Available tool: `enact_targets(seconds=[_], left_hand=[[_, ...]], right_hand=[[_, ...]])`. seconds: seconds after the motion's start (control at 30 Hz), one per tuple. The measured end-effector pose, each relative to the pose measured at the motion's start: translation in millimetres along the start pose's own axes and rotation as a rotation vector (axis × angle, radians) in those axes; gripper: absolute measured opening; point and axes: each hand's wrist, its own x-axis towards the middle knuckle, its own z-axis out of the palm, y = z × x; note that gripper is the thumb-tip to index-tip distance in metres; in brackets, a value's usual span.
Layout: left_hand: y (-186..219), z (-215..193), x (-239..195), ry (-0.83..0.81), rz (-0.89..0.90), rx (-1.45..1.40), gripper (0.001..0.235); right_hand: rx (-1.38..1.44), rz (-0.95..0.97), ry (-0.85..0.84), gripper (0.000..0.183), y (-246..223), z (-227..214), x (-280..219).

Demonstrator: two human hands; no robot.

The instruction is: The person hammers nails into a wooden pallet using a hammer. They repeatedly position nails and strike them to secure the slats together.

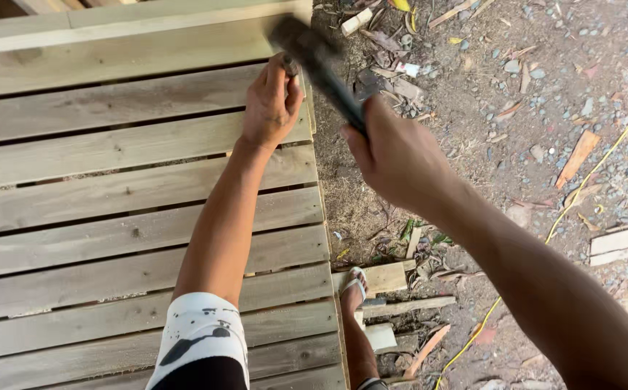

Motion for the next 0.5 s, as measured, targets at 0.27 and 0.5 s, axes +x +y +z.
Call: enact_targets(seconds=[0.27,0.5], left_hand=[[-22,12,4,-0.014,0.035,0.033,0.028],[-8,3,24,0.013,0.102,0.073,0.029]], right_hand=[[0.179,-0.414,0.256,0.027,17,14,-14],[0.047,0.203,-0.022,0.024,47,28,-12]])
